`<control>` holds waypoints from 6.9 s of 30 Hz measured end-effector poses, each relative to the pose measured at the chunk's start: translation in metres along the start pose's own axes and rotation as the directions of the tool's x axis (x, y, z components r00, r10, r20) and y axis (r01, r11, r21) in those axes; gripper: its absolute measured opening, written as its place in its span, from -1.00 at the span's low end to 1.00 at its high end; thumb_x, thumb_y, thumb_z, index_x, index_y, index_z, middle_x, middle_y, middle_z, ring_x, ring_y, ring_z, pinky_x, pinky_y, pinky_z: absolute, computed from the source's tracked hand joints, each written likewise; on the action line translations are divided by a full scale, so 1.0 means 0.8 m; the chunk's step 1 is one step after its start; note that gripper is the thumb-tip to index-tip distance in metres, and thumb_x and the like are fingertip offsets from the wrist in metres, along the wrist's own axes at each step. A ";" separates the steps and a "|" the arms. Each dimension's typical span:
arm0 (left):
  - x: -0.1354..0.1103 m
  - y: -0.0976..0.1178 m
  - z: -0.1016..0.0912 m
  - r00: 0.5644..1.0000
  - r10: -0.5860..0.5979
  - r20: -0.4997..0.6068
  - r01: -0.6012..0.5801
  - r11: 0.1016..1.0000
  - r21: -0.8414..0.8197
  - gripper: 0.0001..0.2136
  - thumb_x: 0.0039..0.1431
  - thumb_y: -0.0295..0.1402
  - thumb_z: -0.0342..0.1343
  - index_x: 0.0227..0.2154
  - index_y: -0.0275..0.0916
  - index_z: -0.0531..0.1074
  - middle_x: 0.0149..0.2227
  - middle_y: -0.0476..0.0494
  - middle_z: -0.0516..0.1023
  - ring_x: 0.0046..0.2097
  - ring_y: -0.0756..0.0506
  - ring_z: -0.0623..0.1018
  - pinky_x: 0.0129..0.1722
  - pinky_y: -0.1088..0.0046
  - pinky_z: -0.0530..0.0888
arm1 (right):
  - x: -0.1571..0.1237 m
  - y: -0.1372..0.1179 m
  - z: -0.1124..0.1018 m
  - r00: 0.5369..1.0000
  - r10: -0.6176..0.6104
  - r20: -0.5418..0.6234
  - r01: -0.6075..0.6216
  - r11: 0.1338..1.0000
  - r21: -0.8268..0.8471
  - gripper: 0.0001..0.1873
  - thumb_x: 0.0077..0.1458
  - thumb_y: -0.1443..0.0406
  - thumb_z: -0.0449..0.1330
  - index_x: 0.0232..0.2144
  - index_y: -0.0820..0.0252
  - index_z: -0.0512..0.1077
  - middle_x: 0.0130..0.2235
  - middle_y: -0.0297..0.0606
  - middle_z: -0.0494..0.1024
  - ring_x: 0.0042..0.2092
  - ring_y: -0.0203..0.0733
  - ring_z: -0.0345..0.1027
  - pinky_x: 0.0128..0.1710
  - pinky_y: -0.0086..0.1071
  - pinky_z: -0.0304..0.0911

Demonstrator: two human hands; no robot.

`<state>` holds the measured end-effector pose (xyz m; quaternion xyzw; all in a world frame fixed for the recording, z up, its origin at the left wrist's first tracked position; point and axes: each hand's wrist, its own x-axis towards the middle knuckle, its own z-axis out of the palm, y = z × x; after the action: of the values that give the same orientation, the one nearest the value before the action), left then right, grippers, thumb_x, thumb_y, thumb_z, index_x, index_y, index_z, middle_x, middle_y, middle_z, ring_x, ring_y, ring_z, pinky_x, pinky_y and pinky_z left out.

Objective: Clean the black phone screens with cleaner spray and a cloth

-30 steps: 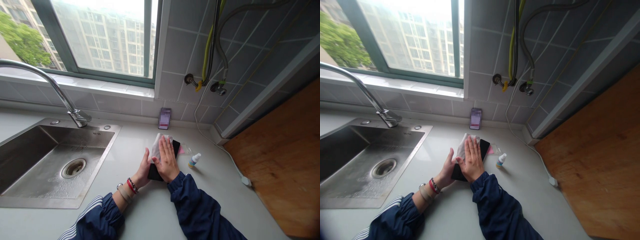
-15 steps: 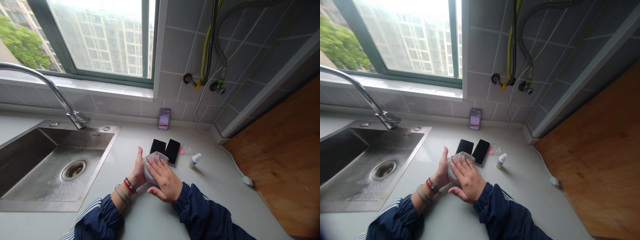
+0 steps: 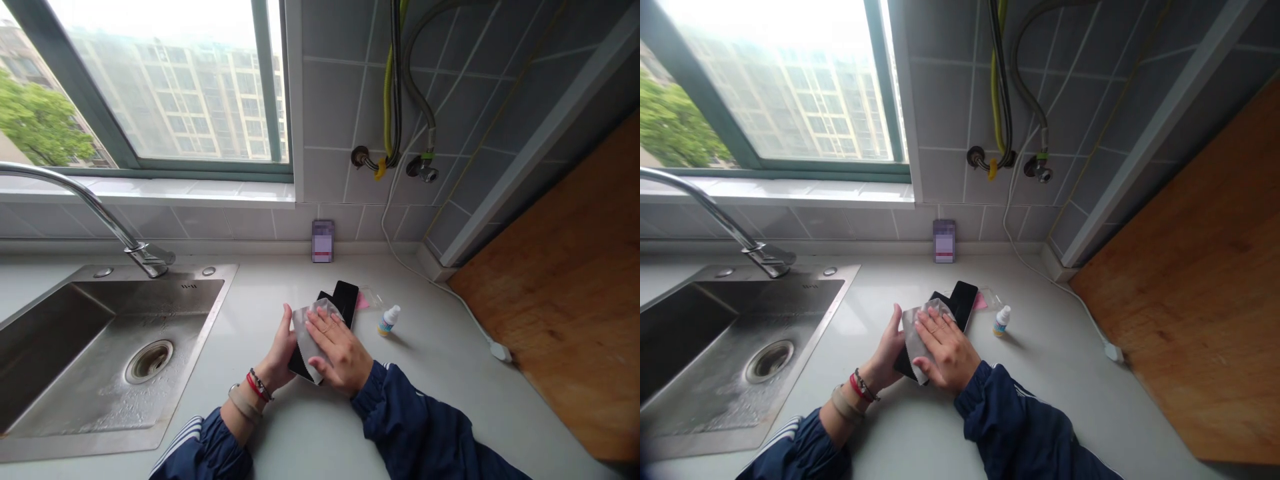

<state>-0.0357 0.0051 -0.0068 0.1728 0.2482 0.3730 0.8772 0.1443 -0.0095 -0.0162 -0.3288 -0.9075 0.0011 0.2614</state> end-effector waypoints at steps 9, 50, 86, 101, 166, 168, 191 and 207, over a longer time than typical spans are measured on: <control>-0.004 0.004 0.013 0.985 -0.170 -0.004 0.170 0.977 0.131 -0.10 0.18 0.35 -0.19 0.26 -0.36 0.30 -0.09 -0.48 0.62 -0.12 -0.39 0.65 -0.16 0.03 0.58 | -0.002 0.018 0.000 0.978 0.162 -0.130 -0.170 0.984 -0.048 -0.29 0.45 0.06 -0.08 0.47 0.25 -0.11 0.46 -0.04 0.02 0.48 0.11 -0.20 0.36 0.15 0.08; -0.003 0.015 -0.003 0.987 0.118 0.105 -0.116 0.993 -0.031 -0.01 0.25 0.32 -0.36 0.27 -0.61 0.28 0.09 -0.66 0.53 0.19 -0.47 0.50 0.29 -0.03 0.23 | -0.006 -0.055 0.000 0.969 -0.112 0.222 0.088 0.989 0.119 -0.09 0.32 -0.08 0.11 0.43 0.42 -0.01 0.47 0.02 -0.11 0.50 0.12 -0.36 0.46 0.03 -0.16; 0.001 -0.007 0.018 0.988 0.064 0.140 -0.060 0.998 -0.038 -0.32 0.37 0.10 -0.11 0.38 -0.23 0.19 0.31 -0.29 0.39 0.30 -0.33 0.39 0.32 0.16 0.23 | -0.003 0.003 0.012 0.960 0.248 -0.131 -0.249 0.968 0.012 -0.22 0.44 0.10 -0.04 0.48 0.24 -0.29 0.49 -0.03 -0.13 0.49 0.18 -0.30 0.37 0.20 0.04; 0.004 -0.010 0.015 0.997 0.073 -0.016 -0.072 0.996 0.058 -0.35 0.36 0.06 -0.02 0.31 -0.32 0.30 0.27 -0.33 0.44 0.33 -0.30 0.37 0.35 0.16 0.21 | -0.006 -0.001 0.017 0.965 0.237 -0.109 -0.236 0.972 0.017 -0.21 0.42 0.10 0.00 0.48 0.24 -0.25 0.48 -0.02 -0.08 0.49 0.20 -0.28 0.35 0.23 0.07; 0.002 -0.001 0.018 0.990 0.093 -0.108 -0.090 0.995 0.034 -0.33 0.33 0.10 -0.02 0.30 -0.31 0.30 0.10 -0.34 0.58 0.10 -0.34 0.58 0.18 0.16 0.39 | -0.007 0.011 0.016 0.983 0.184 -0.013 -0.183 0.981 0.063 -0.25 0.41 0.06 0.03 0.47 0.22 -0.10 0.45 -0.04 0.01 0.48 0.15 -0.19 0.34 0.17 0.12; 0.003 0.000 0.017 0.987 0.089 -0.132 -0.087 0.996 0.020 -0.30 0.32 0.11 -0.02 0.29 -0.36 0.30 0.09 -0.38 0.59 0.09 -0.34 0.58 0.18 0.16 0.40 | -0.006 0.002 0.011 0.995 0.086 0.052 -0.091 0.991 0.095 -0.24 0.39 0.04 0.05 0.46 0.25 -0.04 0.46 -0.04 0.01 0.48 0.13 -0.22 0.37 0.13 0.06; -0.003 0.004 0.010 0.998 -0.020 0.060 0.022 0.999 -0.027 -0.17 0.26 0.24 -0.08 0.31 -0.39 0.27 0.15 -0.47 0.52 0.19 -0.41 0.51 0.25 0.02 0.33 | -0.005 -0.006 0.009 0.995 0.056 0.077 -0.058 0.998 0.027 -0.15 0.40 -0.03 -0.02 0.48 0.30 -0.21 0.49 -0.03 -0.16 0.50 0.18 -0.40 0.40 0.18 -0.07; -0.006 0.015 0.008 0.974 0.150 0.169 -0.119 0.976 -0.184 -0.22 0.35 0.17 -0.18 0.37 -0.39 0.15 0.19 -0.49 0.48 0.21 -0.39 0.49 0.28 0.01 0.27 | -0.001 -0.037 -0.006 0.993 -0.063 0.102 0.060 0.998 0.035 -0.39 0.40 0.11 0.04 0.36 0.31 0.19 0.42 -0.09 0.12 0.48 0.05 -0.17 0.44 0.17 -0.24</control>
<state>-0.0420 0.0087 0.0055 0.1461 0.1216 0.4344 0.8804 0.1294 -0.0343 -0.0070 -0.2960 -0.9293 0.0247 0.2194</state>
